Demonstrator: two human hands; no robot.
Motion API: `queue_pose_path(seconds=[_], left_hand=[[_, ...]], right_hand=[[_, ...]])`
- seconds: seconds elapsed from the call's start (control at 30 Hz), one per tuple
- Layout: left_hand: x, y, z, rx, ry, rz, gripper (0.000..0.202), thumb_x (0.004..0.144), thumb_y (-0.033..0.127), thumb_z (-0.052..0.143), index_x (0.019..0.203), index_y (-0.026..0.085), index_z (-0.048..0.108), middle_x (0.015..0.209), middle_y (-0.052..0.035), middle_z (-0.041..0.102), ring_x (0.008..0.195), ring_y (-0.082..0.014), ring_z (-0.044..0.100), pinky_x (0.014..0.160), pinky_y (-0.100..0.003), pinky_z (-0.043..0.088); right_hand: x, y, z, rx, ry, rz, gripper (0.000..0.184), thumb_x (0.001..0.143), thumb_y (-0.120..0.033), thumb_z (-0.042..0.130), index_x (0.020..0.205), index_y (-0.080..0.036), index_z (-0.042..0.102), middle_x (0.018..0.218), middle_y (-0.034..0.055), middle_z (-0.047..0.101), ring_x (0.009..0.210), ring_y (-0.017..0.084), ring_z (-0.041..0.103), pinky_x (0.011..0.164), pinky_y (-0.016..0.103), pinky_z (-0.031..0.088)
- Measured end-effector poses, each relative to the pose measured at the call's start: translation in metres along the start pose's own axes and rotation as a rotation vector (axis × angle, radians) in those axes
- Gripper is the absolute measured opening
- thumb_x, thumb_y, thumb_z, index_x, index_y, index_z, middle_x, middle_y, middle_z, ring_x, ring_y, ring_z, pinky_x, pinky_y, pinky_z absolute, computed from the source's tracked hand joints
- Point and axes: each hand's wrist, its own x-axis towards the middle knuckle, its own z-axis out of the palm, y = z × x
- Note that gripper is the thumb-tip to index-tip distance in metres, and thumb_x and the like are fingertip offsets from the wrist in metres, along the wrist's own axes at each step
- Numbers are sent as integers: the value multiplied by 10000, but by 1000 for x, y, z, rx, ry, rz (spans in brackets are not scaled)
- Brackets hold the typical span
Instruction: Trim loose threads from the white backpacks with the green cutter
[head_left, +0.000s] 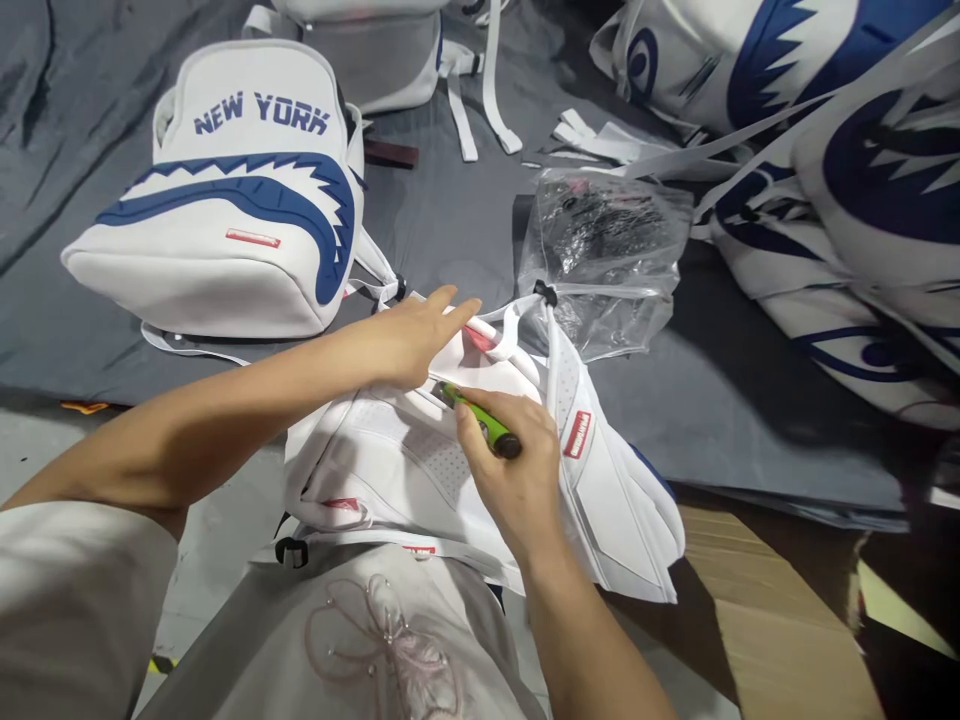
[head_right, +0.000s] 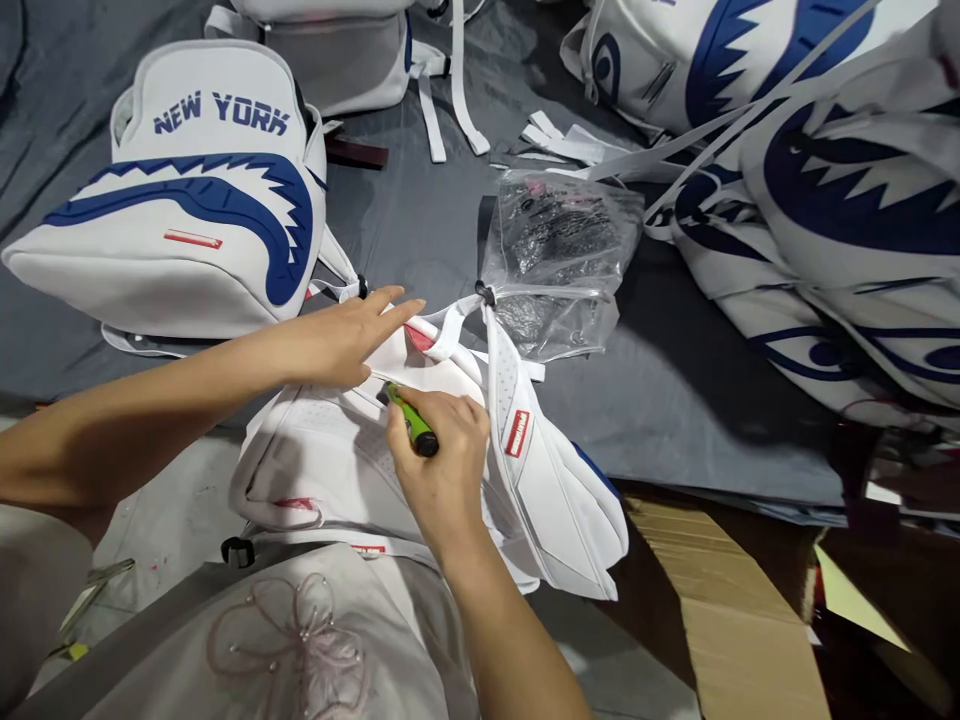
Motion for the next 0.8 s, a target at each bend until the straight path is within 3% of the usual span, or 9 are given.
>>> queue_pose_path(seconds=[0.2, 0.33, 0.47, 0.8], left_hand=[[0, -2, 1, -14, 0, -3, 1052, 743, 9, 612, 1595, 230, 35, 1673, -174, 55, 1431, -351, 390, 1103, -382, 402], [-1, -2, 2, -18, 15, 14, 1031, 739, -11, 578, 1592, 230, 50, 1669, -174, 80, 1422, -333, 404, 1076, -368, 420], [-2, -1, 1, -23, 14, -6, 1019, 753, 1, 584, 1592, 240, 59, 1671, -165, 82, 1403, -340, 425, 1076, -382, 426], [0, -5, 3, -2, 21, 20, 1031, 737, 23, 588, 1584, 260, 49, 1668, -173, 93, 1403, -349, 432, 1071, -389, 432]], right_hand=[[0, -3, 0, 21, -65, -26, 142, 879, -267, 649, 981, -247, 745, 986, 28, 779, 963, 239, 696, 983, 480, 435], [-1, -3, -1, -64, -6, -43, 145, 881, -262, 638, 979, -238, 742, 990, 38, 779, 976, 249, 693, 1003, 500, 417], [-2, -2, -2, -12, -51, -32, 150, 879, -278, 639, 979, -246, 745, 993, 37, 779, 976, 246, 696, 980, 483, 445], [-3, -6, 2, -56, 0, 3, 158, 888, -271, 622, 994, -249, 737, 990, 40, 777, 966, 242, 690, 1016, 499, 419]])
